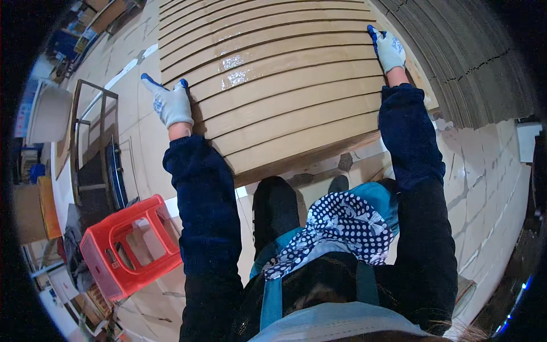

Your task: Applying glue to the edges of curved corrugated cardboard sheets using a handheld brush.

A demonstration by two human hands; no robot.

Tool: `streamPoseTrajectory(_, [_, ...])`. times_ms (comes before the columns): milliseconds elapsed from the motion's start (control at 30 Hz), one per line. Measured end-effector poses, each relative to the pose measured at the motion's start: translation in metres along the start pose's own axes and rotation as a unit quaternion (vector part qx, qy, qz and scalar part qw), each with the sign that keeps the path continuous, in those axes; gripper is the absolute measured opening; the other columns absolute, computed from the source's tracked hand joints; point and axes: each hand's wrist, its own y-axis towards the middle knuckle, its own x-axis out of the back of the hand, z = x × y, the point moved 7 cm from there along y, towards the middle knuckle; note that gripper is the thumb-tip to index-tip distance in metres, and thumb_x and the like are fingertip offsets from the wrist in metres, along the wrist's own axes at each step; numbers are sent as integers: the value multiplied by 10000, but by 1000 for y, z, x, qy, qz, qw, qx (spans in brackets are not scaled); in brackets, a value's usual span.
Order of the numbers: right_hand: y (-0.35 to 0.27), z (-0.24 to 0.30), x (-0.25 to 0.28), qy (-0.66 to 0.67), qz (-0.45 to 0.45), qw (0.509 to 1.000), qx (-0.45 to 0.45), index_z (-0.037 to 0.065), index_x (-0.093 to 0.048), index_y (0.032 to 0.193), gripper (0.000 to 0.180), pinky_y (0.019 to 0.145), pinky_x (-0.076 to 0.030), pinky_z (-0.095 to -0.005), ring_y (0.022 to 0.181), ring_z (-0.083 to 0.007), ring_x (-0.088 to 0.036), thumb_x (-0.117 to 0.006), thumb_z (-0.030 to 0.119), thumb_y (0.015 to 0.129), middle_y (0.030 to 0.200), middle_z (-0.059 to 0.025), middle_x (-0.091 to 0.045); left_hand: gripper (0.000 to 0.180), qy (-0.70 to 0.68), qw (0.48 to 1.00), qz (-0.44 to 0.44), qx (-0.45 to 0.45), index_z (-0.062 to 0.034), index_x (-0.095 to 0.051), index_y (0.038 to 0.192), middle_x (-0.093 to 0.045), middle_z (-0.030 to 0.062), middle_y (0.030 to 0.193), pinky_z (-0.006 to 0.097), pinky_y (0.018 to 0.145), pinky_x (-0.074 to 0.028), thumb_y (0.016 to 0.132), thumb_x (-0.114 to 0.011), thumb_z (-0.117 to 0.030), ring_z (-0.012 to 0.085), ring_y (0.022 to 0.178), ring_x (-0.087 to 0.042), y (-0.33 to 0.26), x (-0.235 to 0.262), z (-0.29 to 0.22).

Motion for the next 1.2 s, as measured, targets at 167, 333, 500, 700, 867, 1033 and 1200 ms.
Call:
streamPoseTrajectory(167, [-3, -3, 6, -38, -12, 998, -40, 37, -666, 899, 671, 804, -437, -440, 930, -364, -577, -353, 625, 816, 952, -232, -612, 924, -52, 998, -18, 19, -34, -147, 1386, -414, 261, 1285, 361, 950, -359, 692, -721, -241, 369, 1125, -474, -9, 2, 4])
streamPoseTrajectory(333, [-7, -14, 5, -15, -40, 995, -91, 42, -667, 890, 649, 783, -451, -429, 899, -352, -594, -383, 620, 805, 924, -221, -622, 752, 25, 992, -63, 103, -18, -328, 1313, -557, 220, 1086, 376, 837, -413, 714, -702, -277, 337, 972, -548, -18, 11, 26])
streamPoseTrajectory(500, [-5, -14, 6, -51, -100, 991, -67, 49, -674, 856, 594, 738, -466, -423, 847, -345, -611, -416, 581, 801, 884, -202, -634, 497, -97, 992, -30, 78, 0, -477, 1192, -605, 123, 787, 313, 616, -445, 759, -652, -171, 205, 671, -568, -17, 5, 32])
streamPoseTrajectory(700, [-7, -19, 10, -12, -118, 990, -79, 45, -679, 802, 558, 715, -469, -428, 807, -354, -614, -433, 546, 801, 831, -194, -638, 417, -107, 993, -57, -8, -10, -493, 1181, -580, 59, 688, 237, 514, -418, 783, -601, -69, 97, 552, -512, -29, 10, 21])
streamPoseTrajectory(867, [-3, -18, 2, 4, -72, 996, -57, 26, -668, 847, 540, 724, -467, -450, 817, -362, -609, -401, 494, 813, 861, -222, -625, 405, -234, 968, -46, 78, -25, -512, 1174, -588, 57, 685, 260, 501, -424, 780, -596, -74, 104, 543, -520, -25, 3, 37])
streamPoseTrajectory(1033, [-1, -22, 4, -19, -117, 990, -71, 42, -673, 733, 471, 676, -463, -445, 737, -366, -608, -437, 443, 808, 765, -206, -621, 380, -100, 992, -78, -10, -32, -543, 1143, -613, 92, 719, 292, 509, -441, 768, -584, -77, 140, 550, -556, -27, 12, 26])
streamPoseTrajectory(1200, [-3, -24, 8, -25, -137, 988, -66, 42, -672, 739, 459, 680, -463, -450, 751, -371, -608, -434, 430, 805, 775, -206, -621, 349, -84, 993, -34, 69, -30, -569, 1102, -645, 145, 809, 320, 603, -469, 757, -569, -88, 221, 638, -614, -29, 10, 29])
